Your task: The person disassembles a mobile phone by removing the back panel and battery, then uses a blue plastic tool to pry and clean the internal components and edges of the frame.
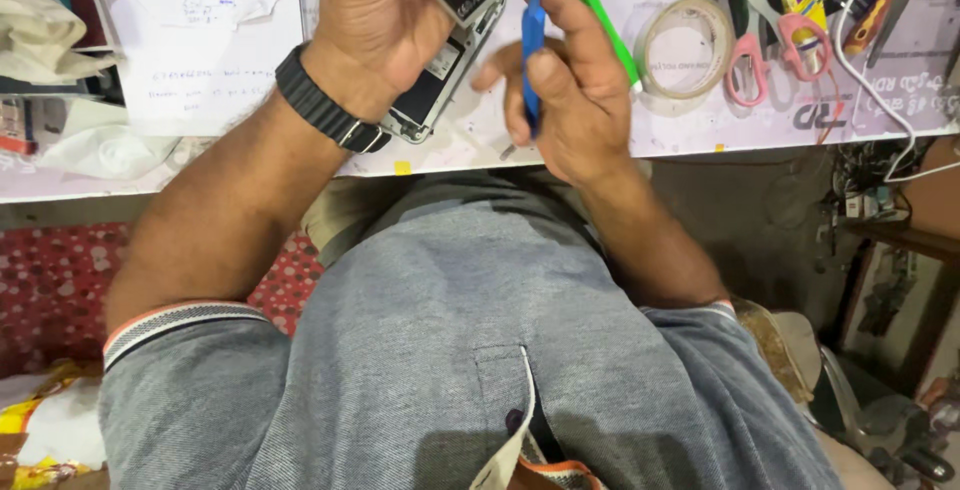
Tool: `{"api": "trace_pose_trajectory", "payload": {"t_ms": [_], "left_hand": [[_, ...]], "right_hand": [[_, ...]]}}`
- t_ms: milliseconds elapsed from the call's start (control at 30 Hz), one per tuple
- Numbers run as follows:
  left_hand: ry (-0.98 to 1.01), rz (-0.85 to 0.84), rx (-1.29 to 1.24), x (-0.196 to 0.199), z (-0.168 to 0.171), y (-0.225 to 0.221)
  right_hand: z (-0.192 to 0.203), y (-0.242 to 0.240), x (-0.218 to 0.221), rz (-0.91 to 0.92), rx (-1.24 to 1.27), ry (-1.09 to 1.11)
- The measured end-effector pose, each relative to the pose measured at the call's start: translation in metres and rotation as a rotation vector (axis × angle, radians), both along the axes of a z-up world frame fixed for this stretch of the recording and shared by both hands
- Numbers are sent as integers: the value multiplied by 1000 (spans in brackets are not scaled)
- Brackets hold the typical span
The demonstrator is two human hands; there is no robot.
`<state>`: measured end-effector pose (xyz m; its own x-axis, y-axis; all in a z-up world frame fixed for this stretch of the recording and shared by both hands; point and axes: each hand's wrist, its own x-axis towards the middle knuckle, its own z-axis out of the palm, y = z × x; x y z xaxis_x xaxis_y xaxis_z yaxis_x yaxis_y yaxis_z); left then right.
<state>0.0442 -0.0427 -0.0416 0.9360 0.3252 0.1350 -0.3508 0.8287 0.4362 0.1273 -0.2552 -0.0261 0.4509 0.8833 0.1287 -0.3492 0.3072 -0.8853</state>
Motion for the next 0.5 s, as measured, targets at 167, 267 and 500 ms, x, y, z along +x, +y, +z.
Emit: {"api": "trace_pose_trajectory", "payload": {"t_ms": [167,267,500], "left_hand": [[113,-166,-60,-7,13,0],[18,-171,-84,-4,11,-4],[81,260,653,-3,19,1]], "right_hand": [[1,22,-5,-13,21,151],[11,32,-7,-78,-19,258],[23,15,6,-270,-83,-202]]}}
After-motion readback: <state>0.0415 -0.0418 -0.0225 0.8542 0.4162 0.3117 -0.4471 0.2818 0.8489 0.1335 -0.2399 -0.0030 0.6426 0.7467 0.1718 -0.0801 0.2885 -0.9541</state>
